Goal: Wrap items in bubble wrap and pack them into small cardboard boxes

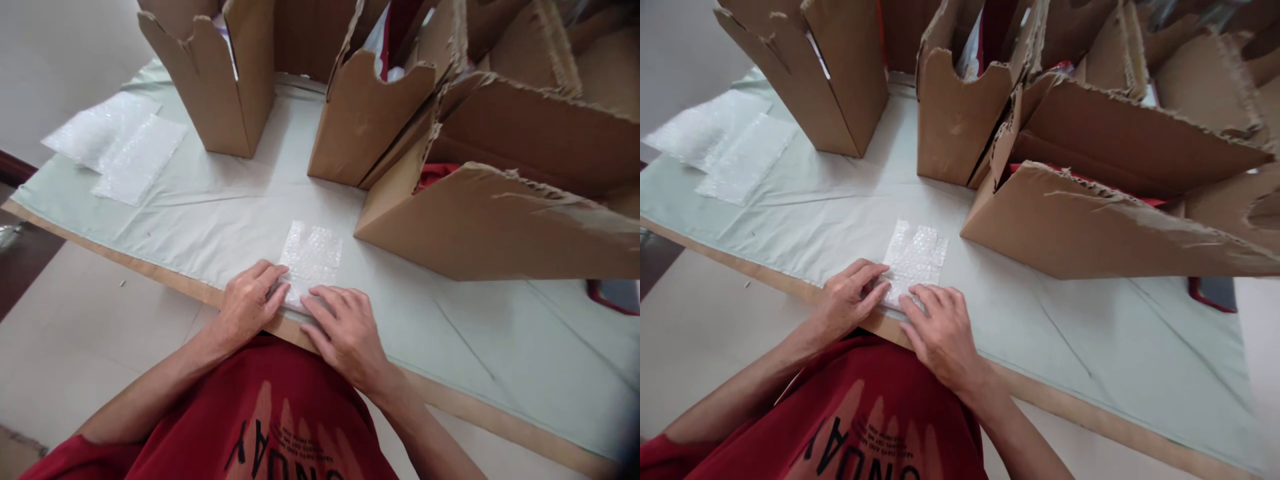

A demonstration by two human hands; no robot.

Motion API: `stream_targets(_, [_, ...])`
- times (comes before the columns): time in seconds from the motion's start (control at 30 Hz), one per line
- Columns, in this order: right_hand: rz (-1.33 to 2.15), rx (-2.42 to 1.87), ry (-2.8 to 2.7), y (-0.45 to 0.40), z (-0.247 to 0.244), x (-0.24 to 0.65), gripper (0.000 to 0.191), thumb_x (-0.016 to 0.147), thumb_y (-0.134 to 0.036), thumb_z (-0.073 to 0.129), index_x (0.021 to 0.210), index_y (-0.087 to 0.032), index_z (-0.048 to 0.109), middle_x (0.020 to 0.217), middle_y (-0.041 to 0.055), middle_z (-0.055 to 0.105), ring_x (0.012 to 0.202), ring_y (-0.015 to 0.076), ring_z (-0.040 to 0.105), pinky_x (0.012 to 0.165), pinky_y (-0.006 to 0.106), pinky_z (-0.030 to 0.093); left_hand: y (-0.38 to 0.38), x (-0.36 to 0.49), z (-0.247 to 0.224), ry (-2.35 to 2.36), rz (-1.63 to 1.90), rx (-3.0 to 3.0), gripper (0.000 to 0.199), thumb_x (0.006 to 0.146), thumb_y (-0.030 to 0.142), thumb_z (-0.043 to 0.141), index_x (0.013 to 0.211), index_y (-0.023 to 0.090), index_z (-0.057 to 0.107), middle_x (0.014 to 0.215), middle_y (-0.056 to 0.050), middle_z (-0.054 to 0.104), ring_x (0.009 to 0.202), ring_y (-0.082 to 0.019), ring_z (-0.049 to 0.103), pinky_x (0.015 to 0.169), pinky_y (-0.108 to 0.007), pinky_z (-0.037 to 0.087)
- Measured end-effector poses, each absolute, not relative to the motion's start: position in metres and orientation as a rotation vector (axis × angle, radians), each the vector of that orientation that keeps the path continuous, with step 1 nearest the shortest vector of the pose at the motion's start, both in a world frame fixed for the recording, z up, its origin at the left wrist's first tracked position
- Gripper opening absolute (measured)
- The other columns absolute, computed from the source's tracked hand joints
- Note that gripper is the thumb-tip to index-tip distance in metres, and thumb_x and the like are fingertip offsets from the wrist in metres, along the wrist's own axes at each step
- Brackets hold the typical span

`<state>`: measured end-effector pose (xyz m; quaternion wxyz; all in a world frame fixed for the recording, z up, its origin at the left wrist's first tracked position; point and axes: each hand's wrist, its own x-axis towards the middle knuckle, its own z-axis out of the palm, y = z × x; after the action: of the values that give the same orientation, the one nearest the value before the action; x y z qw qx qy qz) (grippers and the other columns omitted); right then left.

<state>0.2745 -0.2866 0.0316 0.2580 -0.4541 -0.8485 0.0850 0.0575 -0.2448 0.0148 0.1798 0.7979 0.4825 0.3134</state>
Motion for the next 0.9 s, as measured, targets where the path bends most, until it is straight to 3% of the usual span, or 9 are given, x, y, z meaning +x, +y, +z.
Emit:
stream_targets(0.13, [0.435,-1.245,-2.161,-0.28,0.028,0.276,0.02,0.102,-0.016,0.056,0.121,-0.018,0.064,0.105,0.0057,0.077,0.089,0.021,0.069,0.084,0.038,0.046,-0.251,0.048,0.024,1.183,0.943,2.309,0.025,0.097,0.024,0.063,0.121,0.015,0.064,0.116,-0.015,0.066,0.105,-0.024,0.065,0.088,-0.039,0.056])
stream_targets(0.27, [0.669,-1.326,-2.112,-0.276,0.033,0.281,0.023,0.103,-0.02,0.056,0.124,-0.02,0.064,0.105,0.0037,0.078,0.088,0.0192,0.07,0.082,0.034,0.049,-0.251,0.045,0.028,1.071,0.897,2.359,0.02,0.098,0.016,0.059,0.117,0.017,0.065,0.101,-0.008,0.071,0.091,-0.021,0.065,0.082,-0.038,0.053])
stream_targets(0.43, [0.169,-1.419,-2.13,-0.277,0.036,0.284,0.023,0.101,-0.028,0.061,0.121,-0.018,0.064,0.118,0.0133,0.071,0.104,0.0276,0.066,0.089,0.043,0.045,-0.232,0.056,0.022,1.227,0.758,2.351,0.02,0.101,0.022,0.055,0.112,0.016,0.07,0.085,-0.006,0.07,0.08,-0.02,0.062,0.075,-0.034,0.053])
stream_targets(0.53, [0.134,-1.335,-2.284,-0.277,0.033,0.282,0.028,0.099,-0.029,0.063,0.126,-0.02,0.062,0.125,0.0137,0.069,0.111,0.029,0.063,0.094,0.045,0.044,-0.222,0.062,0.018,1.317,0.699,2.356,0.024,0.1,0.024,0.054,0.116,0.017,0.071,0.097,-0.008,0.069,0.084,-0.02,0.063,0.076,-0.033,0.054])
stream_targets(0.67, [0.264,-1.301,-2.339,-0.27,0.029,0.278,0.023,0.102,-0.021,0.056,0.123,-0.019,0.065,0.117,0.0108,0.074,0.105,0.0268,0.066,0.092,0.044,0.045,-0.217,0.062,0.021,1.327,0.707,2.261,0.027,0.1,0.026,0.054,0.12,0.017,0.069,0.103,-0.008,0.067,0.08,-0.016,0.062,0.07,-0.029,0.054])
stream_targets(0.77, [0.472,-1.412,-2.089,-0.267,0.031,0.279,0.024,0.104,-0.02,0.053,0.124,-0.021,0.065,0.111,0.0072,0.077,0.095,0.023,0.069,0.088,0.04,0.05,-0.224,0.056,0.027,1.331,0.781,2.034,0.032,0.098,0.037,0.059,0.122,0.017,0.067,0.101,-0.007,0.067,0.076,-0.015,0.061,0.066,-0.027,0.053])
stream_targets(0.9, [0.865,-1.543,-1.698,-0.271,0.035,0.275,0.025,0.101,-0.026,0.056,0.123,-0.024,0.066,0.111,0.0043,0.077,0.092,0.0204,0.071,0.08,0.033,0.055,-0.246,0.057,0.031,1.269,0.852,1.496,0.058,0.092,0.043,0.07,0.14,0.018,0.05,0.111,-0.011,0.07,0.088,-0.019,0.07,0.076,-0.032,0.059])
